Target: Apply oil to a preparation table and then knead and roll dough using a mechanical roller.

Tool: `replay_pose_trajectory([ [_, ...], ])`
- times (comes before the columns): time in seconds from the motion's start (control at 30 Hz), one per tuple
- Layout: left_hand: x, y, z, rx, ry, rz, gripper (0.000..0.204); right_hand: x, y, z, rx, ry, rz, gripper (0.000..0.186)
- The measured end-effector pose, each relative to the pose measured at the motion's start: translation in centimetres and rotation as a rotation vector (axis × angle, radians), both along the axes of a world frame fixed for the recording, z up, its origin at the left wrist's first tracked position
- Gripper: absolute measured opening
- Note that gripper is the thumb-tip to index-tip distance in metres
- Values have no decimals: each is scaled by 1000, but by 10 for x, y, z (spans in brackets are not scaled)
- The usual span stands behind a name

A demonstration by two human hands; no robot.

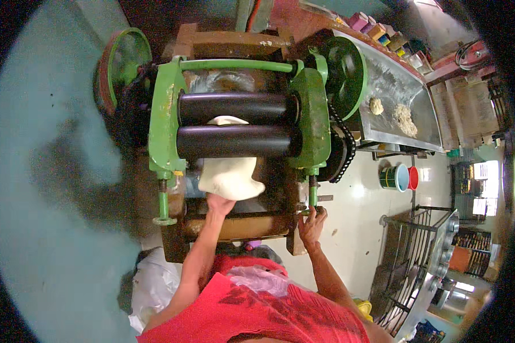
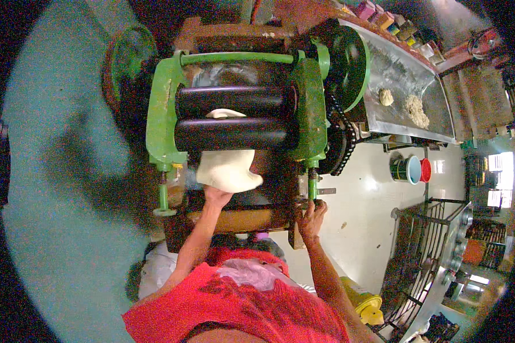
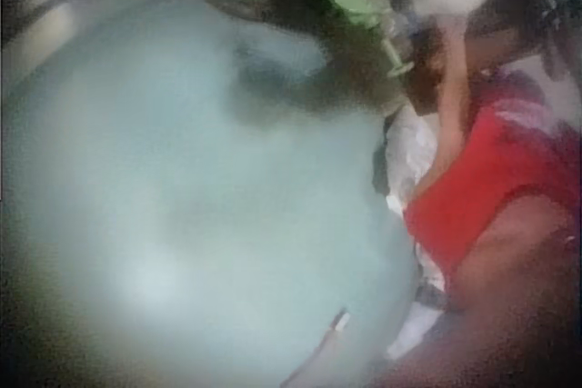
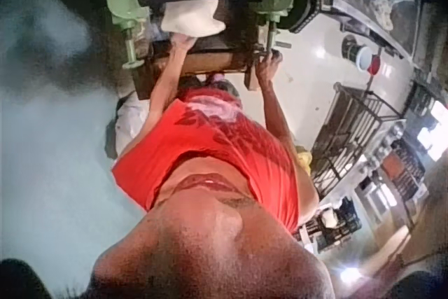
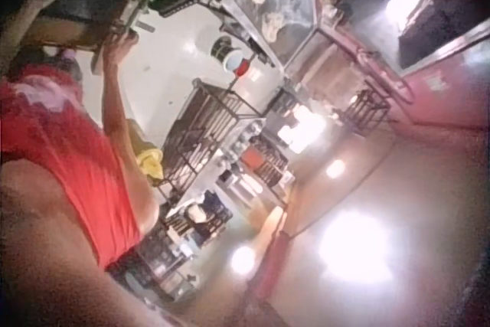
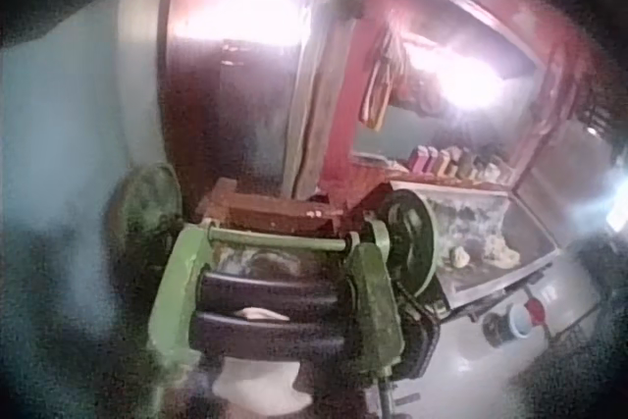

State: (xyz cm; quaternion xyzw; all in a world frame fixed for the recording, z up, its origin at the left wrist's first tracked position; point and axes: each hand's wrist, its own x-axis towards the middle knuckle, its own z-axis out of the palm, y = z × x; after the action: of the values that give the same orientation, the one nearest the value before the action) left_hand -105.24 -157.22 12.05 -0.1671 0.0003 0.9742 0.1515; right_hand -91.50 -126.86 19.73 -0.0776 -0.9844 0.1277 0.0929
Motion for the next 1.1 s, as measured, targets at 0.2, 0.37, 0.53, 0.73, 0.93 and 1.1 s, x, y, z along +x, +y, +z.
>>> replay_pose_trajectory([
  [0.2, -51, -11, 91, -223, 451, 78, 54, -11, -7, -1, -46, -20, 34, 52],
  [0.37, -93, -19, 127, 217, 317, 93, 61, -13, -10, -3, -35, -17, 9, 50],
  [0.53, -39, -14, 91, -29, 154, 19, 60, -11, -8, -9, -4, 26, -36, 47],
  [0.73, -66, -10, -15, 93, -373, 96, 55, -11, -8, -6, 72, -111, -84, 57],
  [0.93, -168, -38, -179, -244, 173, 290, 54, -32, -33, -12, 72, -125, -64, 55],
  [1.1, -158, 0, -182, 90, 211, 326, 52, -24, -26, 1, 112, -161, -119, 56],
])
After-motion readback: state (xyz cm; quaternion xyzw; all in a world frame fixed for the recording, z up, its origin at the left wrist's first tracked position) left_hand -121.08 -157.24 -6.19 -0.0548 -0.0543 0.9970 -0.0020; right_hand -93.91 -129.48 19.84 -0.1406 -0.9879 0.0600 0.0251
